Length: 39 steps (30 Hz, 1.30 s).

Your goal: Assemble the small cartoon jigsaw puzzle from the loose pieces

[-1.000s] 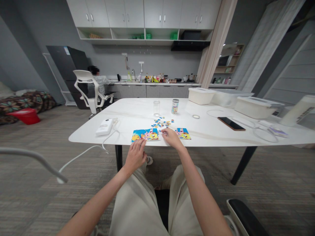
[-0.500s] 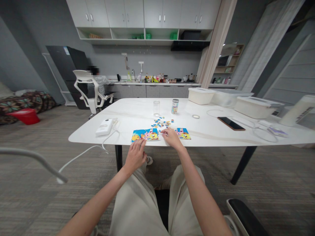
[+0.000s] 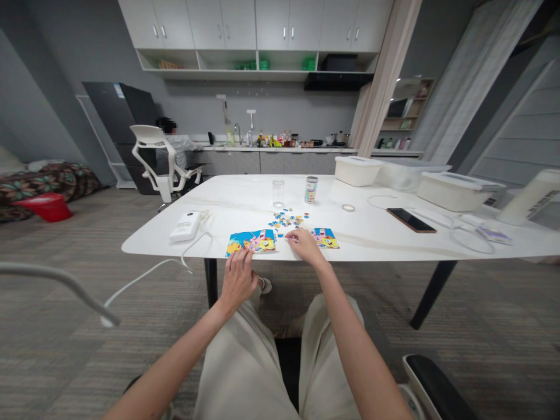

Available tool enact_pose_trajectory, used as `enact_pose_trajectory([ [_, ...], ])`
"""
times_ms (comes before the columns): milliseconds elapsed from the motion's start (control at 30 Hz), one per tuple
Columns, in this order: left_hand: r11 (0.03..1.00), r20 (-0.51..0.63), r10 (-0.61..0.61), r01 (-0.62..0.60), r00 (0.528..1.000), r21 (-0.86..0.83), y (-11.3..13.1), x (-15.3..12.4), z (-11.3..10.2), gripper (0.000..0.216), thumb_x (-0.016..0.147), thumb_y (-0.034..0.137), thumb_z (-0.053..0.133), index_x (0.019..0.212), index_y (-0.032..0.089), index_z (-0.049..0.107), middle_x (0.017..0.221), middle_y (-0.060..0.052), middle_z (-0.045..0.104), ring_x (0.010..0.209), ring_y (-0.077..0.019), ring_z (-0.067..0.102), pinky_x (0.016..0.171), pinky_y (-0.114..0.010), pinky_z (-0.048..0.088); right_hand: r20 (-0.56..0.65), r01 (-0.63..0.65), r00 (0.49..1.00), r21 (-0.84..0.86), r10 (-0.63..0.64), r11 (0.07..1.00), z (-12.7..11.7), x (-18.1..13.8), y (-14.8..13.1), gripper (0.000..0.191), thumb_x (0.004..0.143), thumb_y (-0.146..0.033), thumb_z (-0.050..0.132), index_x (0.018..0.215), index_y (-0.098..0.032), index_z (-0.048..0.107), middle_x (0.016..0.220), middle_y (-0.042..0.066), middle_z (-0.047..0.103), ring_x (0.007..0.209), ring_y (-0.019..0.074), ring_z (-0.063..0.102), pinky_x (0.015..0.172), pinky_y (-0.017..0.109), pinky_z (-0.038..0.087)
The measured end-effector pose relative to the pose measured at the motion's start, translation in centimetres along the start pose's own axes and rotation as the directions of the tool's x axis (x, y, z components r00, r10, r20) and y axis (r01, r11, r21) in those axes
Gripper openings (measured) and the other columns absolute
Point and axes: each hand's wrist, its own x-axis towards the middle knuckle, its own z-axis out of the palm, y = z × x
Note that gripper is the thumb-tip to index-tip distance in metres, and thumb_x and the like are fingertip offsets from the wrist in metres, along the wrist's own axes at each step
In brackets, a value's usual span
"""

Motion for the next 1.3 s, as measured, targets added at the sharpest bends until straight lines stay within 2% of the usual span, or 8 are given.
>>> enact_pose_trajectory([
  [200,0.994,-0.008,-0.097,0.097,0.995,0.047,0.0,0.1,-0.4,0.060,0.079,0.019,0.056,0.135,0.003,0.042,0.130,-0.024,0.054,0.127,-0.0350,0.047,0.112,-0.052,0.028,-0.003,-0.010,1.000,0.015,0.010,1.000,0.0,0.2,0.0,0.020,0.084,-0.014,0.055,0.091,-0.020,0.072,0.098,0.007,0.067,0.095,0.0209,0.059,0.092,0.036,0.045],
  [300,0.994,-0.009,-0.089,0.089,0.996,0.056,0.1,0.1,-0.4,0.061,0.079,0.019,0.056,0.136,0.003,0.042,0.134,-0.025,0.052,0.131,-0.0361,0.044,0.112,-0.053,0.025,0.024,0.013,1.000,-0.008,-0.013,1.000,-0.2,-0.1,-0.3,0.021,0.086,-0.016,0.054,0.097,-0.020,0.071,0.109,0.009,0.067,0.104,0.0224,0.059,0.097,0.038,0.045],
  [400,0.997,0.012,-0.063,0.063,0.998,0.040,0.1,0.0,-0.4,0.063,0.080,0.018,0.055,0.140,0.005,0.039,0.138,-0.023,0.051,0.135,-0.0357,0.041,0.113,-0.054,0.022,0.097,0.141,0.986,-0.025,-0.138,0.990,-0.3,-0.5,-0.8,0.035,0.087,-0.012,0.050,0.117,-0.023,0.065,0.137,0.008,0.057,0.131,0.0243,0.047,0.111,0.047,0.033],
  [467,0.998,0.023,-0.046,0.045,0.999,0.033,0.0,-0.1,-0.3,0.064,0.080,0.018,0.054,0.141,0.008,0.038,0.139,-0.022,0.052,0.136,-0.0353,0.040,0.113,-0.054,0.021,0.184,0.221,0.959,-0.014,-0.214,0.975,-0.4,-0.8,-1.2,0.048,0.087,-0.008,0.045,0.129,-0.027,0.057,0.146,0.004,0.050,0.142,0.0236,0.034,0.117,0.054,0.022],
  [600,0.999,0.029,-0.022,0.021,0.999,0.038,-0.4,0.1,-0.3,0.064,0.081,0.017,0.053,0.143,0.010,0.038,0.138,-0.021,0.053,0.135,-0.0347,0.042,0.113,-0.054,0.018,0.299,0.203,0.935,-0.002,-0.193,0.979,-0.5,-0.9,-1.7,0.050,0.090,-0.009,0.041,0.134,-0.028,0.054,0.144,0.005,0.053,0.142,0.0227,0.036,0.118,0.056,0.017],
  [833,0.989,-0.001,-0.104,0.104,0.995,0.106,-1.9,1.3,-0.8,0.056,0.080,0.020,0.052,0.134,0.005,0.045,0.128,-0.025,0.058,0.126,-0.0372,0.050,0.111,-0.057,0.021,0.296,0.157,0.943,-0.003,-0.149,0.988,-0.7,-0.9,-1.9,0.048,0.090,-0.009,0.041,0.134,-0.027,0.053,0.145,0.004,0.051,0.143,0.0214,0.035,0.118,0.056,0.015],
  [1100,0.999,0.036,0.046,-0.047,0.998,0.023,-0.6,0.9,-0.8,0.051,0.081,0.016,0.051,0.131,0.010,0.047,0.130,-0.020,0.060,0.123,-0.0307,0.054,0.114,-0.052,0.021,0.324,0.220,0.921,0.027,-0.217,0.975,-0.6,-0.8,-1.6,0.052,0.092,-0.011,0.039,0.139,-0.032,0.049,0.150,0.001,0.044,0.146,0.0240,0.027,0.118,0.061,0.012],
  [1300,0.999,0.018,0.039,-0.039,0.999,0.021,-0.5,1.0,-1.1,0.048,0.080,0.016,0.052,0.128,0.009,0.049,0.123,-0.019,0.062,0.117,-0.0295,0.057,0.113,-0.051,0.022,0.319,0.198,0.928,0.008,-0.190,0.980,-0.8,-0.9,-1.9,0.052,0.092,-0.011,0.039,0.139,-0.030,0.048,0.147,0.003,0.048,0.144,0.0229,0.032,0.118,0.059,0.013],
])
